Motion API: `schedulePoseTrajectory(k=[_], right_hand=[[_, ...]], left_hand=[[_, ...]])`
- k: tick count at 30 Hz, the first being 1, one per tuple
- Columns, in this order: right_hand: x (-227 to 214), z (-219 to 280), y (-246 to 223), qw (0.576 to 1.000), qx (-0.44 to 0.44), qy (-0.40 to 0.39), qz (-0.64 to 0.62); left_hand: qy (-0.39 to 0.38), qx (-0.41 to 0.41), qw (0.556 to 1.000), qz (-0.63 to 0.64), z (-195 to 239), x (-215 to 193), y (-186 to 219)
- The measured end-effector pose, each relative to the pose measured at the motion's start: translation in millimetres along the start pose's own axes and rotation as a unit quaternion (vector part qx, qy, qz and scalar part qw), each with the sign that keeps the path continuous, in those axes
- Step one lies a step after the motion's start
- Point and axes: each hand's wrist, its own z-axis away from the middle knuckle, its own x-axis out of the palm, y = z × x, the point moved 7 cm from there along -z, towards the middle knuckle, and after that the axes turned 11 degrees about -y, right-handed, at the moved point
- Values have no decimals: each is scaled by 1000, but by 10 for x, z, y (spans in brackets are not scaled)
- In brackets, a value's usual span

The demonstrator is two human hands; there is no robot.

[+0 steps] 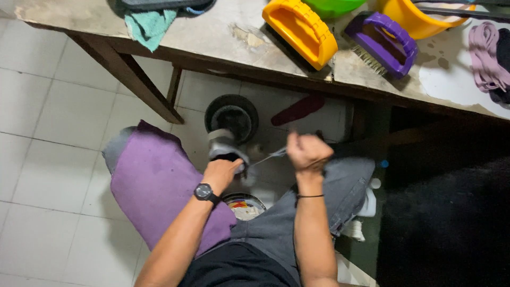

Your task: The person removes the laces from a grey sneaker, then uses a brush to scrub the shoe's upper and sole. The person places the laces on the table and continues scrubbing the shoe.

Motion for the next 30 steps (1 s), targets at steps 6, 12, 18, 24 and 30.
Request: schedulePoseTrajectory(k=[6, 12, 18, 24, 30], right_hand=[[-128, -330, -62, 987, 43, -128, -84], [366, 403, -831, 962, 64, -194, -184], [430, 431, -953, 967, 129, -75, -207], [487, 570, -893, 947, 219, -52, -230], [674, 716, -837, 939, 240, -73, -237]], left_hand=[[8, -31, 979, 202, 45, -160, -150], [157, -95, 901, 394, 65, -445, -229], [236, -58, 906, 347, 83, -607, -133], [390, 17, 889, 239, 282, -701, -25], [403, 16, 893, 198, 232, -594, 25]])
